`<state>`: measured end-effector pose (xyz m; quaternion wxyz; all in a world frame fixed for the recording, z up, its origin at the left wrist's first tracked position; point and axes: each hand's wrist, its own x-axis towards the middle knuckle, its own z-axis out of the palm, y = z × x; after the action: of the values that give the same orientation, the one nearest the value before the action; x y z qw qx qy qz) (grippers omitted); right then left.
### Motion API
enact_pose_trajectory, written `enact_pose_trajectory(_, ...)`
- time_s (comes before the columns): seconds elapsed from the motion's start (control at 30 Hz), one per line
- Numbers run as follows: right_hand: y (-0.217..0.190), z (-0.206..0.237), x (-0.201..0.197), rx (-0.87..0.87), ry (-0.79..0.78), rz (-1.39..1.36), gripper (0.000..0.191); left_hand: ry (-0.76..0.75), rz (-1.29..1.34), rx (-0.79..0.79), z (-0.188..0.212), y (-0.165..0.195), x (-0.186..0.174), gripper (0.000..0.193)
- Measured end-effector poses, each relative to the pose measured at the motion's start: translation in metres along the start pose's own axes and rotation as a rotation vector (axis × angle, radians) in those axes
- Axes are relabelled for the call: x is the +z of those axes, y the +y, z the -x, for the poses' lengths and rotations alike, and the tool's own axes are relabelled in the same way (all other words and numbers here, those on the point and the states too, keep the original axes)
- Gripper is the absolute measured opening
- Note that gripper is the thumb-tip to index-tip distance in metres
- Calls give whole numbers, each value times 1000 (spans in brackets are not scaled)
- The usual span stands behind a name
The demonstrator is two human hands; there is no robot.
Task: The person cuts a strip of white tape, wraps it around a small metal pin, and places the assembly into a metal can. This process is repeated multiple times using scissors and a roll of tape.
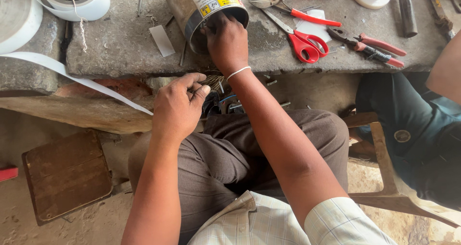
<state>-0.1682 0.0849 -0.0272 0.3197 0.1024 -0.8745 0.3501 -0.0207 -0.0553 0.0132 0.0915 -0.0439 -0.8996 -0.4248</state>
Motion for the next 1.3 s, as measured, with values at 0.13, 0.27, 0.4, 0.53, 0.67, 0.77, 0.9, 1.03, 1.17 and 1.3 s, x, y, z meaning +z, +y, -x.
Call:
enact_pose_trajectory(0.13, 5, 10, -9, -138, -8, -16, 15, 34, -56, 91, -1, 0, -3, 21)
enact_pose_trajectory(0.27, 37, 36, -61, -213, -44, -248, 20, 13, -8, 3, -1, -1, -7, 20)
enact_pose_trajectory(0.4, 116, -9, -157, -30, 51, -36, 6, 116, 42, -17, -7, -12, -18, 21)
enact_pose_trajectory(0.53, 177, -37, -214, 140, -238, 324, 19, 210, -49, -18, -34, -29, -33, 19)
enact_pose_trajectory(0.67, 191, -40, -197, 160, -418, 516, 33, 305, -213, 55, -68, -45, -38, 17)
enact_pose_trajectory(0.77, 190, -50, -181, 236, -459, 634, 43, 322, -338, -60, -91, -53, -40, 23)
enact_pose_trajectory(0.9, 189, -64, -172, 238, -506, 661, 48, 208, -365, -223, -113, -53, -33, 40)
enact_pose_trajectory(1.03, 189, -71, -170, 325, -611, 608, 53, 51, -492, -364, -127, -45, -13, 56)
enact_pose_trajectory(1.17, 189, -70, -175, 310, -616, 509, 47, 134, -630, -285, -132, -47, 0, 54)
enact_pose_trajectory(1.3, 185, -71, -190, 488, -539, 395, 40, 103, -571, -327, -131, -50, 0, 64)
